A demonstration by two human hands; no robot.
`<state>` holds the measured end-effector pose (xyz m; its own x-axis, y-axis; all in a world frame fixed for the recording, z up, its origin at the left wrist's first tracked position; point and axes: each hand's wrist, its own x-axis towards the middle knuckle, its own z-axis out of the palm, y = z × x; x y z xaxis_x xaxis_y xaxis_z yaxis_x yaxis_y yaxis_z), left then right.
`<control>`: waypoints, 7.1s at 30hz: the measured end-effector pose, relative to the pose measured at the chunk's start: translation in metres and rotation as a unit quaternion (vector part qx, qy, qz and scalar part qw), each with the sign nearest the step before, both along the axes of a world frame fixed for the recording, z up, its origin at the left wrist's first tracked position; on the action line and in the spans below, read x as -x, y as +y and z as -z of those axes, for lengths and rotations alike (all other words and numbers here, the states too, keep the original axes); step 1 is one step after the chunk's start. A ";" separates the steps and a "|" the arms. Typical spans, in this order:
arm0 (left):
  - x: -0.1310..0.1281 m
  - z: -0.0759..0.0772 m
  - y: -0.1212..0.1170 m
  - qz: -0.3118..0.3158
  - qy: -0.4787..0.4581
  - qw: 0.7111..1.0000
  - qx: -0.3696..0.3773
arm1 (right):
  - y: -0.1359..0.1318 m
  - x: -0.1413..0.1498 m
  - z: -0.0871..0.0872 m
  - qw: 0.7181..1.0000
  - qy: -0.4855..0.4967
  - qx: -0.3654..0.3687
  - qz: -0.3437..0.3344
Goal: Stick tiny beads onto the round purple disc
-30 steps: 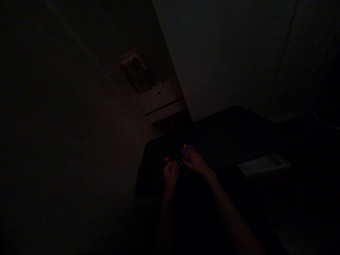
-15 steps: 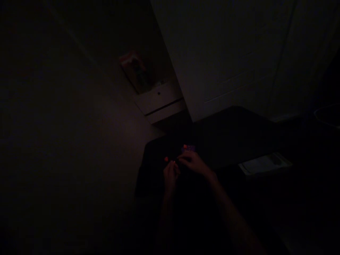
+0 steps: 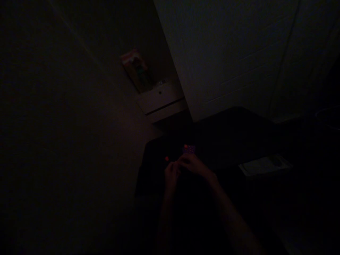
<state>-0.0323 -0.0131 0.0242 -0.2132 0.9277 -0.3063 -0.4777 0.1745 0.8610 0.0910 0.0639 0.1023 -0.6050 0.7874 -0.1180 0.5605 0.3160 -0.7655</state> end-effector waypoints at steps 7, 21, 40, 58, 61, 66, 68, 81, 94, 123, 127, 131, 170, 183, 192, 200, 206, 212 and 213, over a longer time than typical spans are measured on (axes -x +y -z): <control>0.000 0.000 0.000 -0.016 0.013 1.000 -0.002 | -0.001 0.007 -0.009 0.995 -0.076 -0.053 -0.030; 0.009 -0.018 0.003 -0.031 0.044 0.998 0.026 | -0.005 0.019 -0.025 0.992 -0.109 -0.066 -0.012; -0.001 0.000 0.004 -0.040 -0.008 0.999 0.023 | 0.004 -0.002 0.006 0.993 0.008 -0.103 0.056; 0.002 0.006 0.001 -0.018 0.055 0.998 0.020 | 0.006 -0.005 0.023 0.972 0.063 -0.100 0.203; 0.002 0.009 0.000 -0.020 0.053 0.998 0.010 | 0.007 -0.005 0.023 0.964 0.068 -0.085 0.241; 0.004 0.021 0.000 -0.038 0.007 0.999 -0.015 | 0.008 -0.002 0.023 0.944 0.080 -0.064 0.313; 0.005 0.025 0.000 -0.043 -0.013 0.999 -0.013 | 0.009 -0.001 0.023 0.941 0.083 -0.051 0.323; 0.004 0.015 0.003 -0.049 -0.030 0.998 0.024 | 0.009 -0.001 0.021 0.944 0.095 -0.047 0.312; 0.004 0.023 0.002 -0.064 0.003 0.998 0.014 | 0.011 -0.003 0.025 0.946 0.076 -0.053 0.309; 0.001 0.026 0.004 -0.087 -0.045 0.995 0.035 | 0.006 -0.003 0.033 0.965 0.109 -0.020 0.236; 0.003 0.025 0.005 -0.076 -0.023 0.996 0.034 | 0.005 -0.001 0.029 0.985 0.058 -0.082 0.141; 0.004 0.025 0.005 -0.072 -0.009 0.997 0.033 | 0.001 0.003 0.033 0.993 0.015 -0.095 0.071; -0.001 0.025 0.004 -0.058 -0.095 0.994 -0.003 | -0.004 0.003 0.025 0.990 -0.028 -0.132 -0.032; -0.001 0.027 0.003 -0.081 -0.100 0.992 0.008 | 0.005 -0.005 0.028 0.980 0.039 -0.103 0.167; -0.002 0.028 0.004 -0.076 -0.089 0.993 0.018 | 0.006 -0.009 0.035 0.982 0.033 -0.081 0.168; -0.003 0.038 0.004 -0.065 -0.073 0.995 -0.010 | 0.006 -0.010 0.043 0.983 0.021 -0.052 0.175; -0.003 0.044 0.002 -0.059 -0.074 0.995 -0.006 | 0.006 -0.012 0.050 0.981 0.033 -0.058 0.185; -0.002 0.043 0.002 -0.058 -0.083 0.995 0.002 | 0.005 -0.012 0.048 0.982 0.015 -0.053 0.183; -0.002 0.043 0.003 -0.056 -0.085 0.995 0.006 | 0.005 -0.012 0.048 0.982 0.014 -0.057 0.181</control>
<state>-0.0300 -0.0106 -0.0192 -0.2602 0.8970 -0.3572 -0.6330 0.1209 0.7647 0.1028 0.0685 0.0538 -0.2858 0.9583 -0.0038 0.6309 0.1852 -0.7535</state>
